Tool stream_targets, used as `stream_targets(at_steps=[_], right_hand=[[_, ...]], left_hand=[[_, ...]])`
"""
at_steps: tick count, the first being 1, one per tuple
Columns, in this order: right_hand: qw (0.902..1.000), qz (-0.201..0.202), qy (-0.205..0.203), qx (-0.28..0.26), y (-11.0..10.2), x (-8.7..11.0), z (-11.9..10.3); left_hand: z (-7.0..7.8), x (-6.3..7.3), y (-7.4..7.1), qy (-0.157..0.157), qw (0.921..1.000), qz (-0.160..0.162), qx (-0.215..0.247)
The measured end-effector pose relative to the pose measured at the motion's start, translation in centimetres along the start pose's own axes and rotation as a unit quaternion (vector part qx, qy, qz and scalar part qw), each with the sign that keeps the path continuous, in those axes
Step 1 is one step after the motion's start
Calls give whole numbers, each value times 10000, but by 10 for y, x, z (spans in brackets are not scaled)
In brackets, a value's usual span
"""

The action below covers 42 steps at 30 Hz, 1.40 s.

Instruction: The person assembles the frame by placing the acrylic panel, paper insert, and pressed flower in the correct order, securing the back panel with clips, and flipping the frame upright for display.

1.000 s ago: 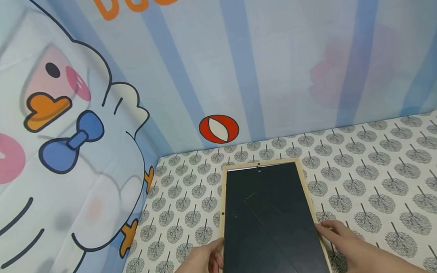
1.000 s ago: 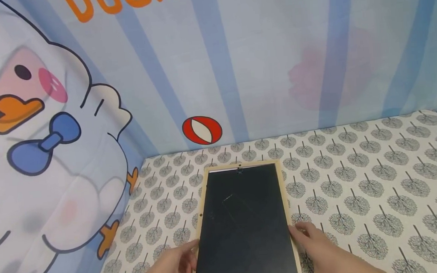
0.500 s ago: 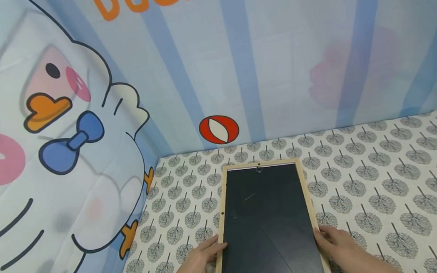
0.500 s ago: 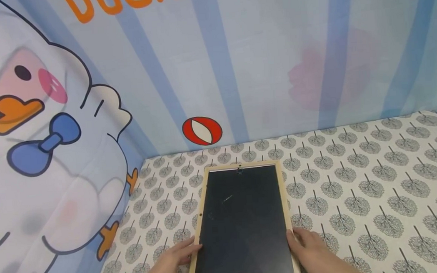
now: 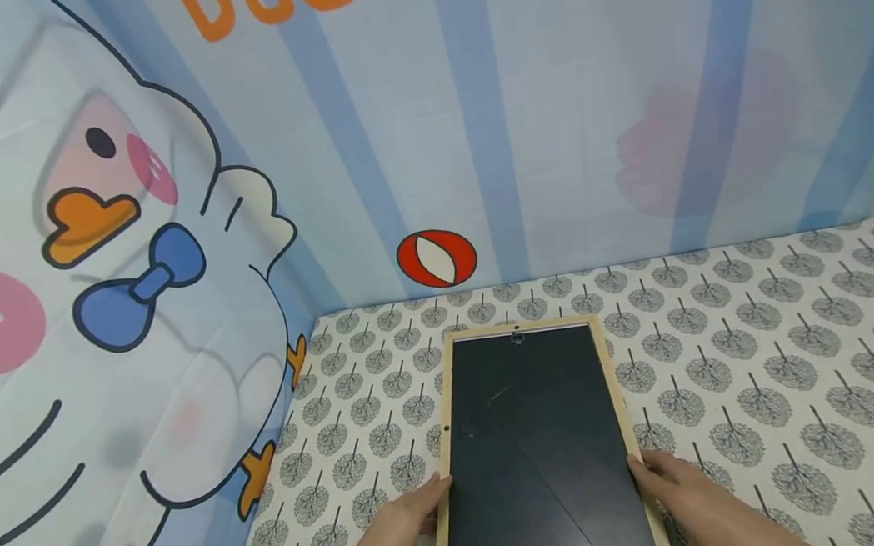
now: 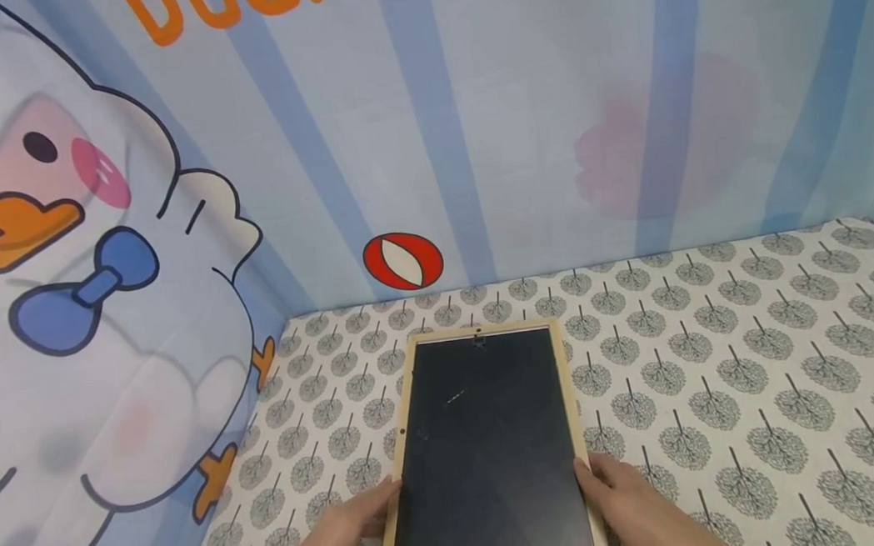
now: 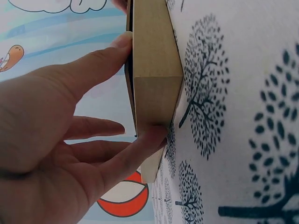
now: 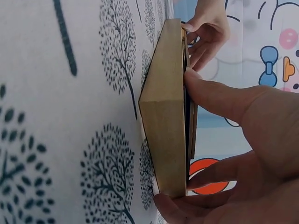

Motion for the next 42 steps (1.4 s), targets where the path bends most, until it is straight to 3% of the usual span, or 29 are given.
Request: stream_targets(at_steps=[4, 7, 9, 15, 19, 25, 27, 29, 33, 37, 42], right_hand=[[9999, 8, 163, -8, 13, -4, 16], [9995, -31, 317, 10, 18, -4, 19], [9991, -63, 401, 77, 18, -3, 18], [9992, 25, 314, 240, 18, -1, 14], [9981, 207, 197, 547, 22, -1, 16], [9968, 170, 247, 737, 17, 2, 3], [9982, -26, 271, 540, 10, 5, -6], [9987, -154, 301, 391, 10, 4, -6], [9975, -416, 556, -123, 0, 5, -16], [9947, -671, 556, -549, -22, 11, -35], [9900, -933, 408, -973, -32, 17, -31]], left_hand=[[-37, -9, 18, 267, 9988, 220, -357], [-42, -9, 23, 475, 9967, 299, -583], [-33, -6, 20, 593, 9953, 303, -705], [13, 8, 2, 701, 9912, 377, -1059], [23, 9, -1, 758, 9893, 414, -1174], [34, 12, -4, 183, 9980, 157, -582], [36, 12, -5, -102, 9992, 94, -364], [39, 11, -5, -383, 9988, 116, -264], [43, 9, -4, -925, 9938, 288, 545], [41, 8, -6, -1220, 9844, 461, 1179], [36, 8, -6, -1251, 9857, 419, 1052]])
Point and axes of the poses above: each hand's wrist, its own x-axis away from the middle knuckle, its own y-axis out of the palm, z = x × y, the point moved 1 cm from there along -x, towards the middle knuckle, and after that the axes turned 9 degrees about -z, right-handed, at the moved point
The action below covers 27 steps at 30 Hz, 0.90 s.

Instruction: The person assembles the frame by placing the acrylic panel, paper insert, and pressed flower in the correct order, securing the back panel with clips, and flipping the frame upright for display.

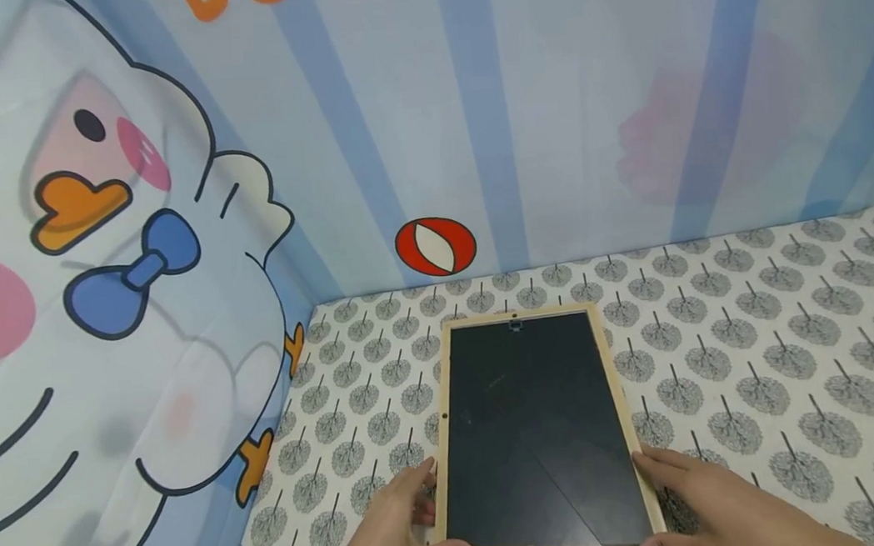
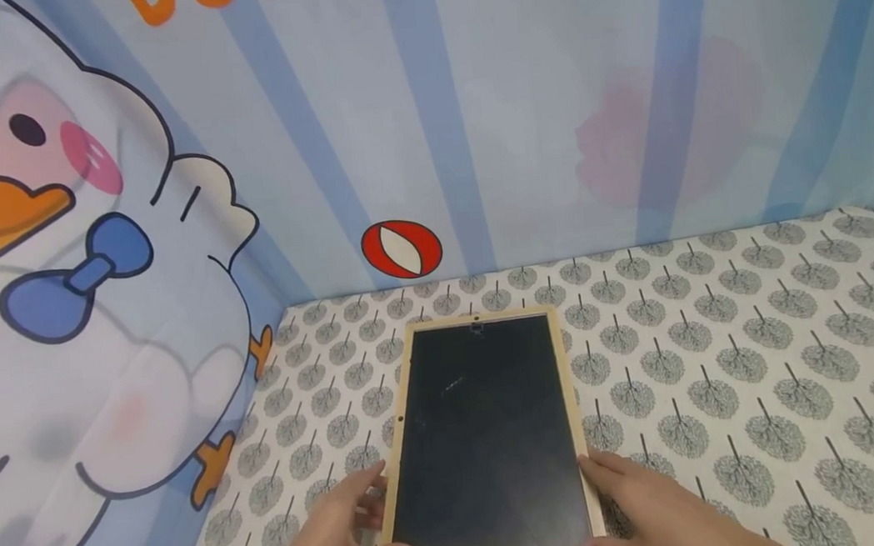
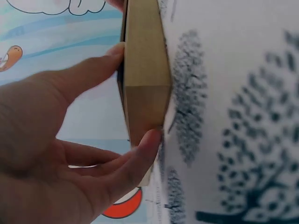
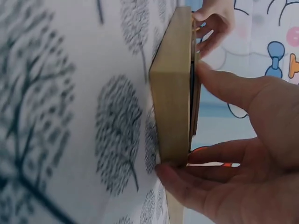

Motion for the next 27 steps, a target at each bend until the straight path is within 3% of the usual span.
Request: stream_targets(at_steps=[10, 12, 19, 27], right_hand=[[9961, 136, -304, 817, 5, 5, 2], [9940, 248, -407, 980, 7, 6, 2], [9892, 339, -652, 1270, 7, 5, 7], [9793, 495, -931, 1726, 9, 2, 12]], left_hand=[[-3, -4, -2, 391, 9982, -384, -257], [-2, -3, -1, 561, 9963, -424, -501], [0, 2, 1, 1026, 9753, -242, -1940], [-3, 5, 4, 1284, 9672, -102, -2192]])
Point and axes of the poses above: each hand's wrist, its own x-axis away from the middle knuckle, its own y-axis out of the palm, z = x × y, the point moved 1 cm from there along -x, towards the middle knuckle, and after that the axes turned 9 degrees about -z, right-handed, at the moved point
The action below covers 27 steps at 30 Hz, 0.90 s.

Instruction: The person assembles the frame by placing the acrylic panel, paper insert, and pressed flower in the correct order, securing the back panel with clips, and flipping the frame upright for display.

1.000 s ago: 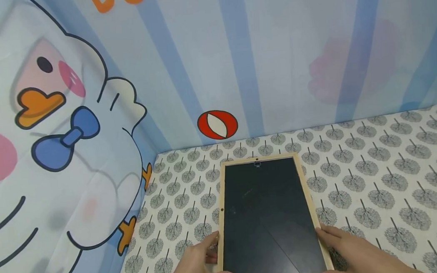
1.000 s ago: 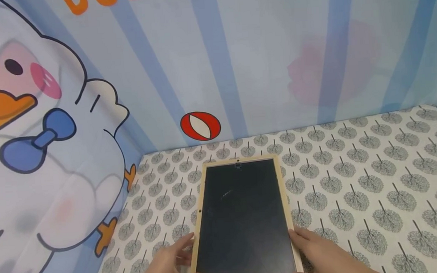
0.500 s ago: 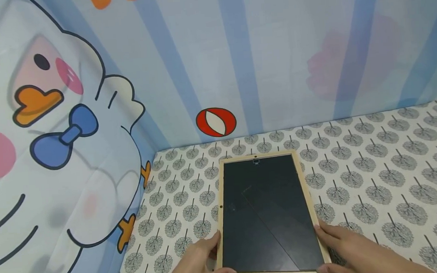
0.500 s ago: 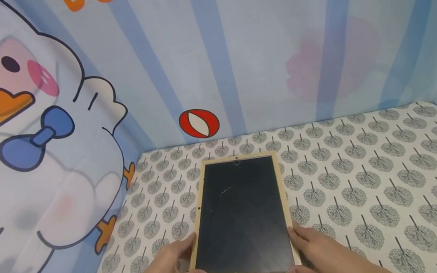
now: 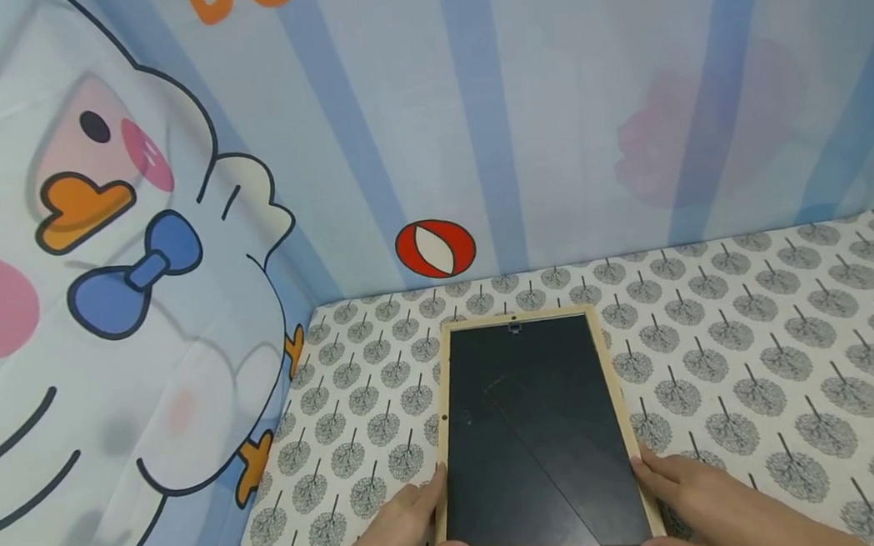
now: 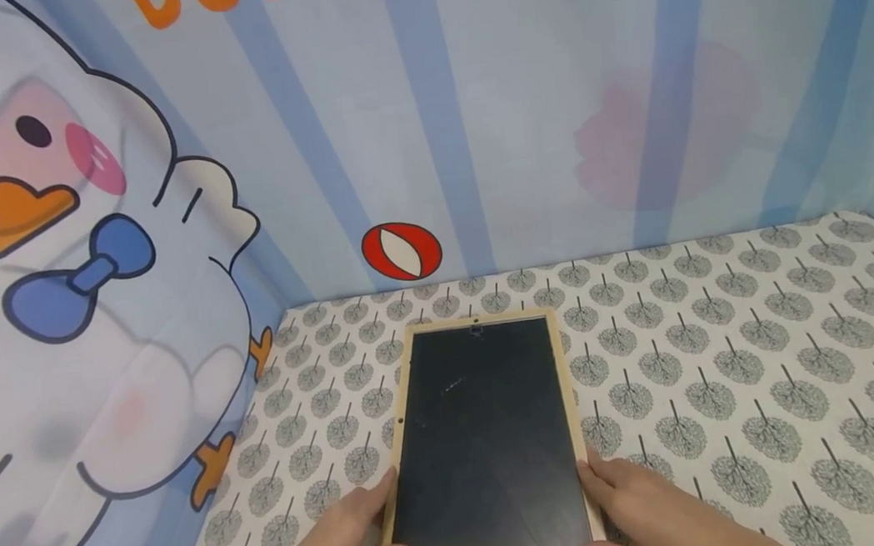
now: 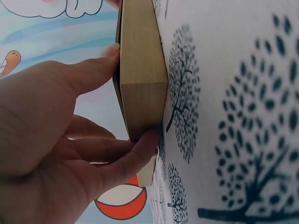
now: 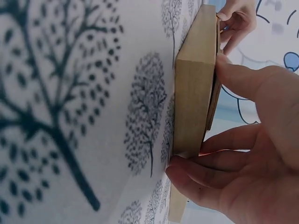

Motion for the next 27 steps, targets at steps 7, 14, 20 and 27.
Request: stream_targets(at_steps=[7, 14, 20, 27], right_hand=[[9957, 508, -196, 745, 8, -1, 0], [9957, 452, 143, 795, 10, -3, -4], [9923, 634, 216, 1044, 11, -4, -6], [9910, 969, -134, 914, 8, -7, -7]], left_hand=[[-1, -2, -2, 415, 9989, 180, -87], [-14, -8, 9, 949, 9943, 473, -130], [-61, -25, 43, 837, 9943, 615, -259], [-65, -29, 39, -94, 9987, -6, 499]])
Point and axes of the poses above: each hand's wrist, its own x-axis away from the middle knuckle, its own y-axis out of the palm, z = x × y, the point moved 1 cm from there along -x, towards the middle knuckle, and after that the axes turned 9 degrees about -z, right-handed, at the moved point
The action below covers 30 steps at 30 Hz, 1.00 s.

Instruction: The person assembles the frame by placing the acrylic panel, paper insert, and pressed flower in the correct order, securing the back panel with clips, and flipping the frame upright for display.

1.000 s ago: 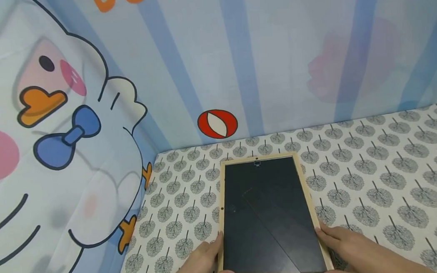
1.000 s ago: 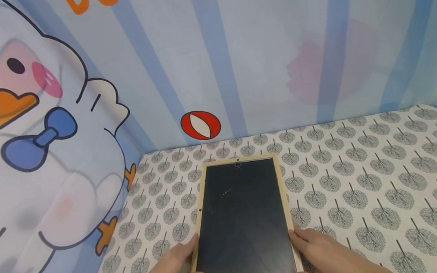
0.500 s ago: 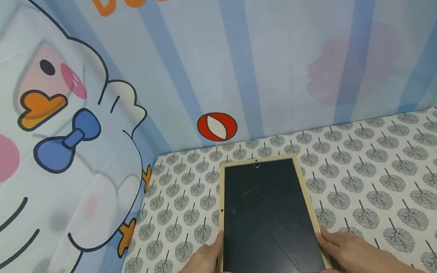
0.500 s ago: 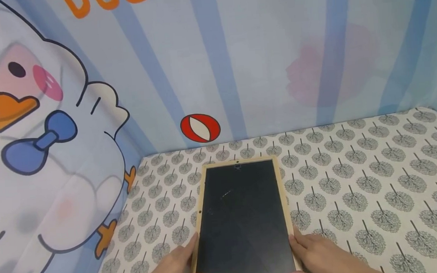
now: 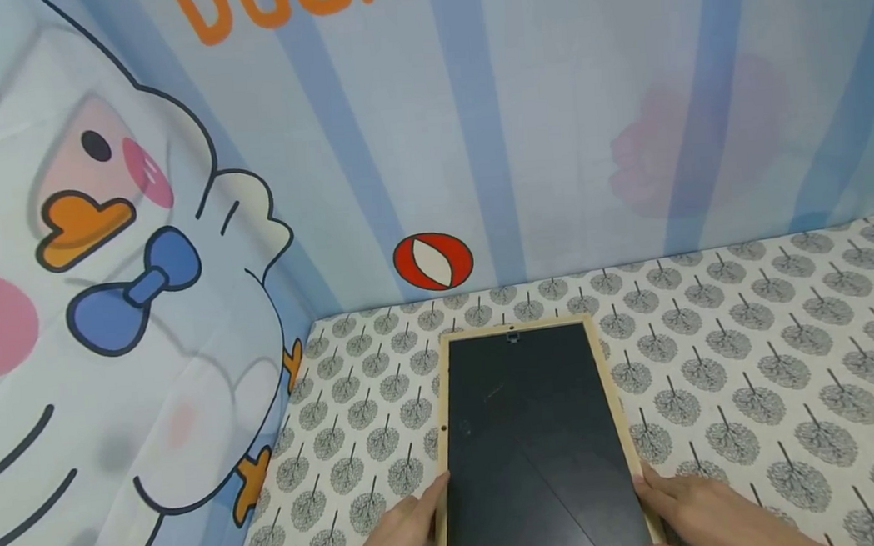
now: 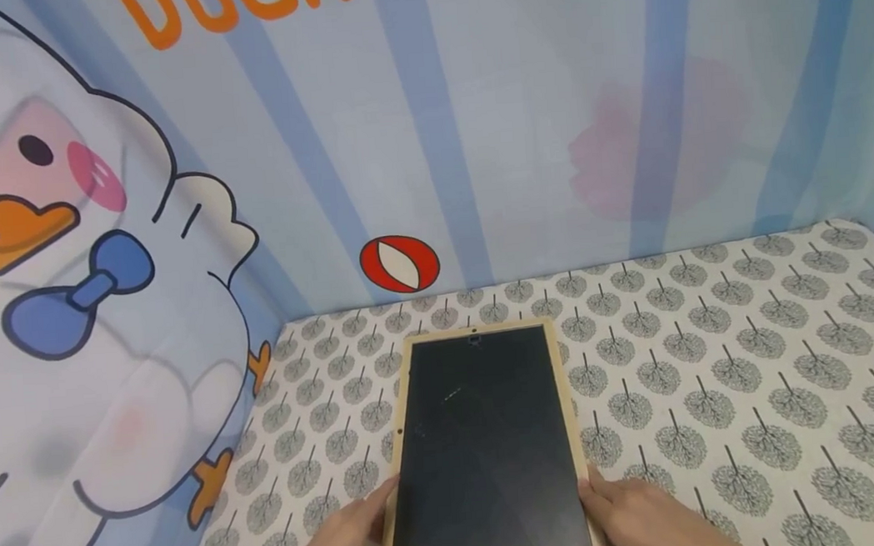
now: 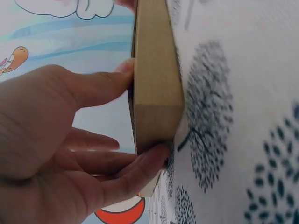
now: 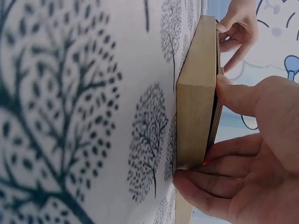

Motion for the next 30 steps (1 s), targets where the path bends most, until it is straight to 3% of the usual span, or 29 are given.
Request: stream_targets(at_steps=[2, 6, 8, 12, 19, 23, 30], right_hand=[[9996, -49, -16, -283, -3, 0, 0], [9939, -476, 133, -985, -16, -2, 0], [9919, -514, 184, -1151, -21, -4, -1], [9928, -256, 382, -1110, -26, -7, -6], [9887, -405, 1002, -1040, -28, -10, -10], [9848, -653, 855, -1361, -27, -8, -10], [9887, -1006, 626, -916, -27, -6, -11]], left_hand=[[19, 6, -11, -327, 9981, -43, 520], [59, 19, -34, -770, 9840, 155, 1598], [65, 21, -39, -943, 9766, 291, 1910], [67, 19, -42, -993, 9723, 492, 2057], [68, 15, -39, -644, 9846, 421, 1570], [70, 16, -36, -776, 9907, 281, 1081], [74, 20, -36, -780, 9969, -18, -52]])
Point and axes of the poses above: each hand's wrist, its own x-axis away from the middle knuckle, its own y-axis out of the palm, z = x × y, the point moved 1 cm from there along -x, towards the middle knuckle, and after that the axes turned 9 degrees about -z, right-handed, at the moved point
